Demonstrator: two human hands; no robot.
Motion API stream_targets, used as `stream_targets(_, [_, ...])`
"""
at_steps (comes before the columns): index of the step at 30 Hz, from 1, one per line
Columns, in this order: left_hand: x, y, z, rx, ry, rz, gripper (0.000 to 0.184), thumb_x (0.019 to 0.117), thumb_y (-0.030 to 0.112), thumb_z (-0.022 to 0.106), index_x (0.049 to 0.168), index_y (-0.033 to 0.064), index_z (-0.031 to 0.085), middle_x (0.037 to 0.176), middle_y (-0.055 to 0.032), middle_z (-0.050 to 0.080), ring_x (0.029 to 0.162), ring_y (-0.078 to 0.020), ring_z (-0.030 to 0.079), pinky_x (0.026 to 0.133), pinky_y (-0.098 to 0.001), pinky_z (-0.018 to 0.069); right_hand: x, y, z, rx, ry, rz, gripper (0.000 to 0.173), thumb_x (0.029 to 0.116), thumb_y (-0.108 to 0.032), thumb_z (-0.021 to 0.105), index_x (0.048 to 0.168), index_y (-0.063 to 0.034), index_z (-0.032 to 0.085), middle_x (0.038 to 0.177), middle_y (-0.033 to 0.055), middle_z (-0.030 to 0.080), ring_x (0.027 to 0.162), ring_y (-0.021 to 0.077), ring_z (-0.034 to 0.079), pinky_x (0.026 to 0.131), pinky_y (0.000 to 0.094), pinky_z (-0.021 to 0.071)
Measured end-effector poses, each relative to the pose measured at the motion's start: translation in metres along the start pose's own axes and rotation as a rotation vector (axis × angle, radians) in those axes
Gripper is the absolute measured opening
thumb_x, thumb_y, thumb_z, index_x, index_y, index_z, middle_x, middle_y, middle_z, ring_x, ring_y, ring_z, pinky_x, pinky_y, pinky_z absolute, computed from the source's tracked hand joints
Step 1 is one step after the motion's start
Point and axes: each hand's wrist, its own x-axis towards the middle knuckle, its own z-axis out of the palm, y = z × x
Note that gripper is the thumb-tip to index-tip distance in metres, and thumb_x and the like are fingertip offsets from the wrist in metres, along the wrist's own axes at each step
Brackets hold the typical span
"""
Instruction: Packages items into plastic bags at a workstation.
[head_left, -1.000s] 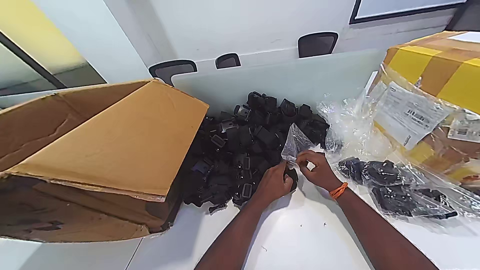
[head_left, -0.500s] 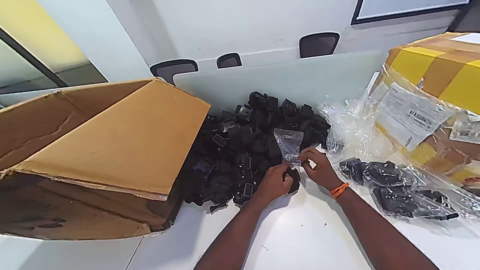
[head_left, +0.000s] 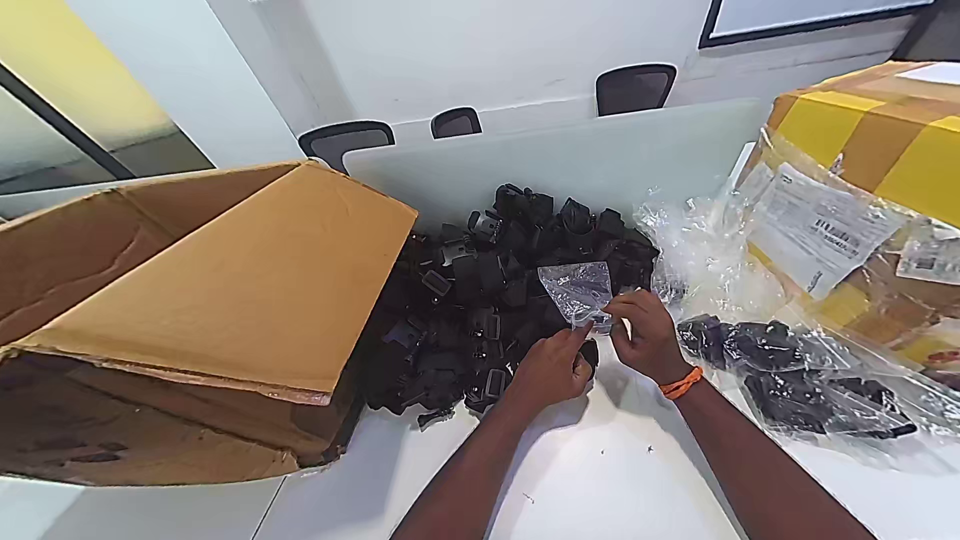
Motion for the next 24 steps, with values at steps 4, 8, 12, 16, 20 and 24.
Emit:
stream_targets(4, [-0.002, 0.0, 0.002, 0.01, 0.075, 0.027, 0.051, 0.0904, 0.015, 0.052, 0.137, -0.0036, 0.059, 0.111, -0.0185, 0.072, 0.089, -0.0288, 0.072, 0.078, -0.0443, 0.0591, 0.0, -0.003, 0.003, 0.025, -0.127, 0.025, 0.022, 0.0992, -0.024, 0.061, 0.112, -0.0144, 0.076, 0.1, 0.0071, 0.073, 0.096, 0.0204, 0.067, 0.087, 0.0419, 0.0519])
stream_targets(8, [-0.002, -0.002, 0.003, -0.005, 0.09, 0.022, 0.048, 0.0901, 0.015, 0.053, 0.133, -0.0046, 0.062, 0.111, -0.0184, 0.072, 0.09, -0.0285, 0.073, 0.08, -0.044, 0.0594, 0.001, -0.003, 0.0, -0.045, 0.021, 0.097, 0.019, 0.098, -0.02, 0.061, 0.098, -0.011, 0.078, 0.095, 0.0082, 0.073, 0.093, 0.0216, 0.069, 0.084, 0.0423, 0.0535])
stream_targets(12, [-0.001, -0.001, 0.004, -0.032, 0.158, -0.011, 0.049, 0.0893, 0.013, 0.052, 0.133, -0.0056, 0.062, 0.113, -0.0189, 0.073, 0.097, -0.0282, 0.074, 0.086, -0.0427, 0.0591, 0.004, -0.005, -0.003, -0.101, 0.182, 0.117, 0.018, 0.0976, -0.019, 0.062, 0.095, -0.0094, 0.077, 0.09, 0.0085, 0.071, 0.09, 0.0204, 0.066, 0.082, 0.0389, 0.0508])
stream_targets(16, [-0.002, -0.006, 0.008, -0.146, 0.259, -0.008, 0.051, 0.088, 0.011, 0.054, 0.135, -0.0087, 0.06, 0.112, -0.0209, 0.073, 0.098, -0.0278, 0.073, 0.089, -0.0416, 0.0584, 0.0, -0.005, 0.002, -0.013, 0.175, 0.084, 0.019, 0.0986, -0.023, 0.062, 0.105, -0.0102, 0.075, 0.1, 0.0102, 0.068, 0.101, 0.0213, 0.063, 0.089, 0.0391, 0.0497])
stream_targets(20, [0.0, -0.013, 0.012, -0.312, 0.461, 0.092, 0.049, 0.0898, 0.008, 0.054, 0.133, -0.0144, 0.057, 0.118, -0.0231, 0.071, 0.111, -0.0245, 0.071, 0.098, -0.0371, 0.0569, -0.001, -0.002, 0.0, 0.133, 0.222, 0.129, 0.032, 0.1035, -0.038, 0.05, 0.122, -0.0126, 0.051, 0.118, 0.0053, 0.058, 0.114, 0.0138, 0.057, 0.096, 0.0333, 0.0497])
stream_targets(24, [0.0, -0.012, 0.012, -0.282, 0.588, 0.167, 0.047, 0.0973, 0.009, 0.054, 0.135, -0.0184, 0.052, 0.126, -0.0278, 0.066, 0.12, -0.0236, 0.067, 0.106, -0.0344, 0.0524, 0.002, -0.002, 0.001, 0.399, 0.161, 0.323, 0.048, 0.1053, -0.051, 0.045, 0.125, -0.0067, 0.049, 0.103, 0.0016, 0.06, 0.089, 0.009, 0.061, 0.076, 0.0286, 0.0539])
